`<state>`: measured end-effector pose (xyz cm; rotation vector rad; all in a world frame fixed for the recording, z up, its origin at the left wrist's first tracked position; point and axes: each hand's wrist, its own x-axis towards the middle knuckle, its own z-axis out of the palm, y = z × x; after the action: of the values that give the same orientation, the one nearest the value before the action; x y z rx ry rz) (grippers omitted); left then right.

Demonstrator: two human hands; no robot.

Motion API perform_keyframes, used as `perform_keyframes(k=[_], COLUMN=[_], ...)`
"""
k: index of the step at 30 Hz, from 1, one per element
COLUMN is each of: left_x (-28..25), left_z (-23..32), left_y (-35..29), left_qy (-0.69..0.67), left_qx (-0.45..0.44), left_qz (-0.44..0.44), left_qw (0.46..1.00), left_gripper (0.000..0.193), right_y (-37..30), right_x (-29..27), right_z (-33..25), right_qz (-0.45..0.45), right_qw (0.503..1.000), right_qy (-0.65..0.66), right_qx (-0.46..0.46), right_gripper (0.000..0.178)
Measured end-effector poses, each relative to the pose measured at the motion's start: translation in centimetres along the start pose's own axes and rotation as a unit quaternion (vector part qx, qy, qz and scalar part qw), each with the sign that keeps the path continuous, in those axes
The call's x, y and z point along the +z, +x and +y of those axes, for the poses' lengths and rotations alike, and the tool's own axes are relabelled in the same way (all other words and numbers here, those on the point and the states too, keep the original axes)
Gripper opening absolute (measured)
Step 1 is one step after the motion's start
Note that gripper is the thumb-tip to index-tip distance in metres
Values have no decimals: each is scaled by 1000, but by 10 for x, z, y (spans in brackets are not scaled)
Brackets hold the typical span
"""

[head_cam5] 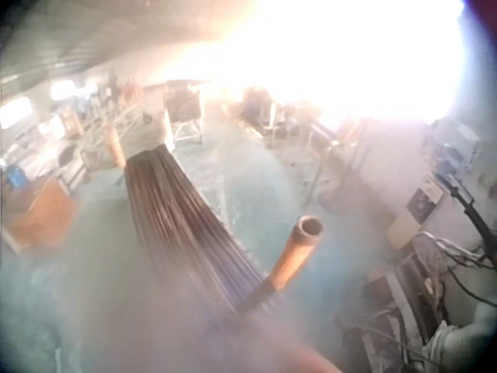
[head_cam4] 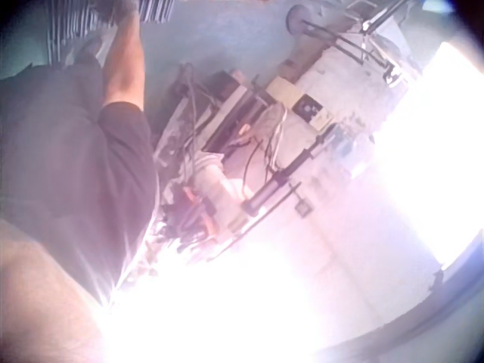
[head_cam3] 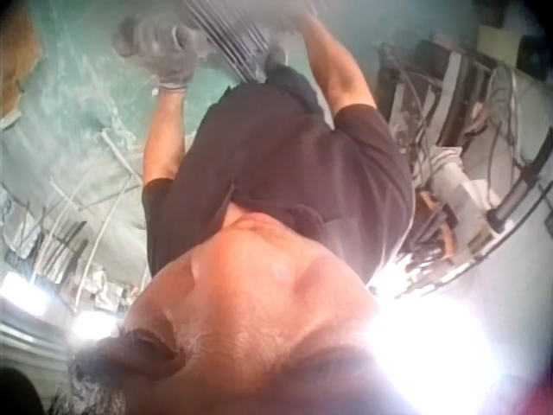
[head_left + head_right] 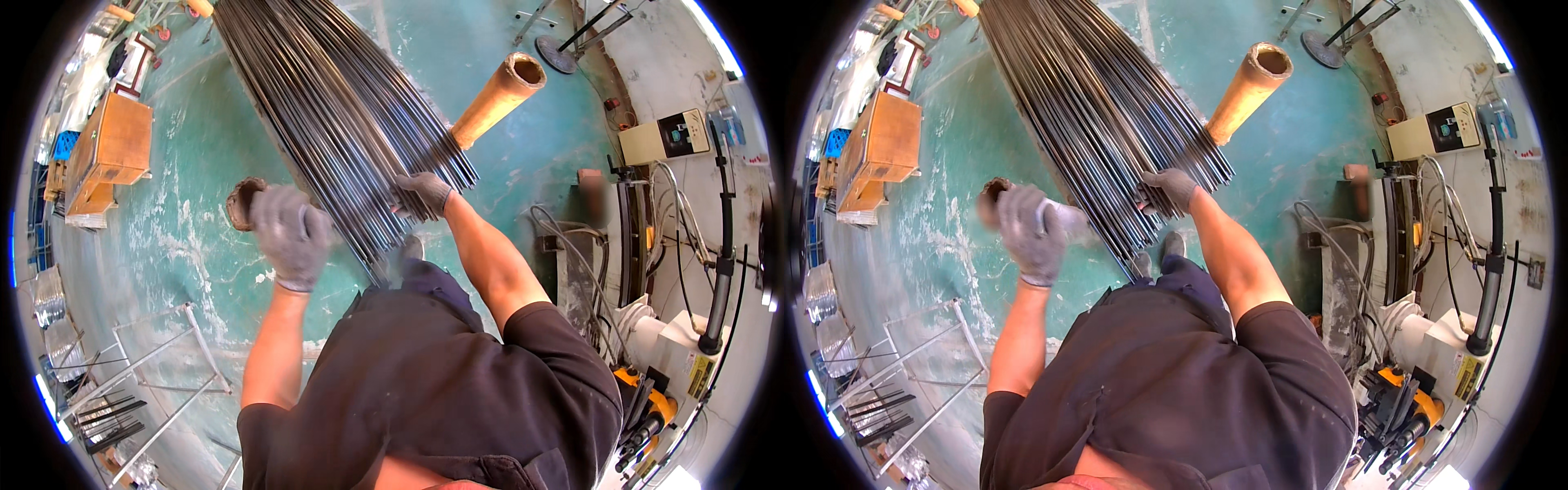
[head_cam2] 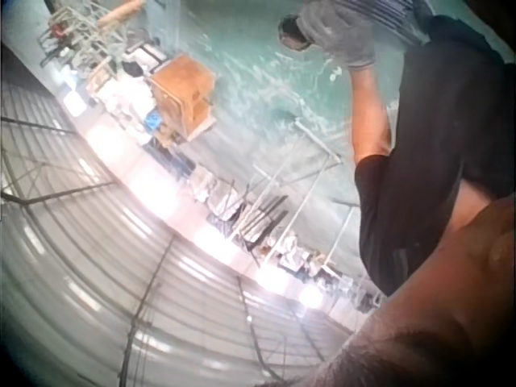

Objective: The person repeatedly picks up metal rods from a stack, feeds them into a bending machine, and removes the bent rods to place them on a rack. The person also briefly measures a rod on a wooden table using a tape measure.

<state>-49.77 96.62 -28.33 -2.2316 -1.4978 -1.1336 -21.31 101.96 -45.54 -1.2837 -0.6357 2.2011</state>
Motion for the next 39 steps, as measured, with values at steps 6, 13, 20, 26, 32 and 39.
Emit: perform_keyframes(k=[6,13,20,26,32,39], left_x=[10,70,180,215,163,74], left_z=[27,-2,4,53,127,253], left_y=[-56,-129,-153,-139,-164,-63], left_qy=[-203,-378,-616,-668,-611,-736], left_qx=[-78,-456,-610,-651,-679,-526], left_qz=[-104,-245,-311,-283,-338,-360], left_qw=[971,768,390,222,229,228], left_gripper=[12,17,27,20,6,10], right_y=[11,-87,-328,-488,-459,-596], right_x=[18,36,49,143,133,73], right_z=[12,32,246,395,419,574], right_qz=[70,172,344,526,656,757], right_qw=[995,899,817,724,580,519], right_qy=[-72,-399,-435,-362,-452,-358], right_qx=[-11,64,157,263,172,171], right_gripper=[38,52,60,40,19,4])
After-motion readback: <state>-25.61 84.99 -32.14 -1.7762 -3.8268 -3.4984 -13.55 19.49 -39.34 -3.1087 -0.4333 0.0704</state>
